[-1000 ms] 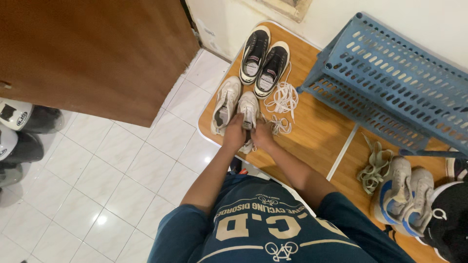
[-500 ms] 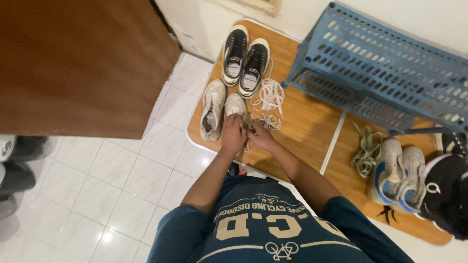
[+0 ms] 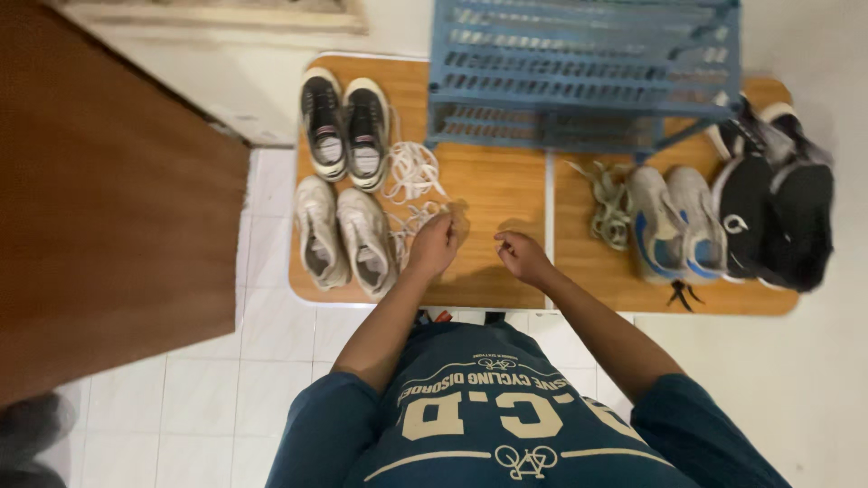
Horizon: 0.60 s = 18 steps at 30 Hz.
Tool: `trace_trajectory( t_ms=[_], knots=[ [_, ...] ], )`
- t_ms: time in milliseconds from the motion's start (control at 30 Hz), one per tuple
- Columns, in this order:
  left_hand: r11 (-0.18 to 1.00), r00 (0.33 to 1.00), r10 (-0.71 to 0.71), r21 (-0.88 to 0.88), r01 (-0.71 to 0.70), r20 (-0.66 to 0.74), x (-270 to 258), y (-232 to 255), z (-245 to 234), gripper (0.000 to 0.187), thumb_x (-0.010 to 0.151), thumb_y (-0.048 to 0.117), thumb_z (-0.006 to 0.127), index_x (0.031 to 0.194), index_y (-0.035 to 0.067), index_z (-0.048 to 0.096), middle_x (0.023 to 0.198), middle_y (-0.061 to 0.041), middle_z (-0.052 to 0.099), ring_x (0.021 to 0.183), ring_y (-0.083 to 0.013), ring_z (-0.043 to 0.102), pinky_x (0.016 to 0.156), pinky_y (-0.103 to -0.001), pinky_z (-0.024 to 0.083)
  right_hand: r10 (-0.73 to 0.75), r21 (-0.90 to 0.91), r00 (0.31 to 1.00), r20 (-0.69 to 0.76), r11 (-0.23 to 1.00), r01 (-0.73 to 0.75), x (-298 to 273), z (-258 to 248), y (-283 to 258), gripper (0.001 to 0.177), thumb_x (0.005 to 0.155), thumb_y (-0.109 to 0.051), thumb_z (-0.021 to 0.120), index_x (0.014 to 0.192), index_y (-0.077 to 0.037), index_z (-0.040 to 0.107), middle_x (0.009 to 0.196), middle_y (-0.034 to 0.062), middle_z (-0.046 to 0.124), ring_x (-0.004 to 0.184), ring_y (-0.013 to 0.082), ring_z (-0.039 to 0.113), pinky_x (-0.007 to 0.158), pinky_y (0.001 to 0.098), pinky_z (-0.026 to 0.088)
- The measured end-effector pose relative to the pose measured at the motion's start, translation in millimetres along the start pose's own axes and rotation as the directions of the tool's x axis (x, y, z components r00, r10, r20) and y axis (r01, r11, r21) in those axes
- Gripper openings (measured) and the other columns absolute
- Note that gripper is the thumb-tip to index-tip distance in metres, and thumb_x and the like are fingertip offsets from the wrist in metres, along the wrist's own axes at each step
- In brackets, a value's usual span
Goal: The person removes the existing laces from a white sneaker and then threads a new lace through the eyelets, pulling it tight and tying a knot. The task is performed on a wooden table with other shoes and laces nearby.
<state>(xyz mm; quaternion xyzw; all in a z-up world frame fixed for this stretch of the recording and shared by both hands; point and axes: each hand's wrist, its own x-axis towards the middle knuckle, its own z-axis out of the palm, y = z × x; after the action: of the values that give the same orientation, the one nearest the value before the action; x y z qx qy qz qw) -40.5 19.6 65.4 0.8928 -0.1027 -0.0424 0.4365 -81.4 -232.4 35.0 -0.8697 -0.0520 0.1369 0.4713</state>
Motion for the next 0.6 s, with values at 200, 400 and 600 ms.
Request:
trace_trajectory(
  t_ms=[200,400,600],
  knots=[
    [0.993,0.992,0.053,-0.11,-0.04,0.112,2,33,47,0.017,0.088,0.006,0.063,0.105,0.004,0.065,0.104,-0.017,0.07,0.089,-0.0349,0.069,0.078,-0.042,0.056,-0.04,-0.148,0.986,-0.165,0.989,0.015,-44,-53,9,0.029,0.094,-0.014,0.066,0.121,-0.003,0.067,0.098,0.0137,0.069,0.08,0.0256,0.068,0.073,0.0352,0.055],
    [0.983,0.989,0.118,-0.149,-0.104,0.085,-7,66,84,0.02,0.088,0.005,0.064,0.107,0.005,0.068,0.104,-0.016,0.071,0.088,-0.0328,0.07,0.078,-0.039,0.057,-0.082,-0.136,0.953,-0.293,0.99,0.043,-82,-94,35,0.028,0.094,-0.01,0.065,0.121,-0.003,0.067,0.1,0.0144,0.069,0.088,0.0269,0.068,0.075,0.0364,0.055],
    [0.981,0.988,0.073,-0.188,-0.047,0.135,-1,104,129,0.018,0.09,0.007,0.066,0.108,0.005,0.068,0.104,-0.015,0.071,0.087,-0.0295,0.071,0.078,-0.037,0.058,-0.13,-0.153,0.919,-0.372,0.985,0.078,-99,-132,66,0.027,0.097,-0.011,0.065,0.123,-0.002,0.067,0.105,0.0166,0.069,0.093,0.0273,0.067,0.077,0.0365,0.055]
  ],
)
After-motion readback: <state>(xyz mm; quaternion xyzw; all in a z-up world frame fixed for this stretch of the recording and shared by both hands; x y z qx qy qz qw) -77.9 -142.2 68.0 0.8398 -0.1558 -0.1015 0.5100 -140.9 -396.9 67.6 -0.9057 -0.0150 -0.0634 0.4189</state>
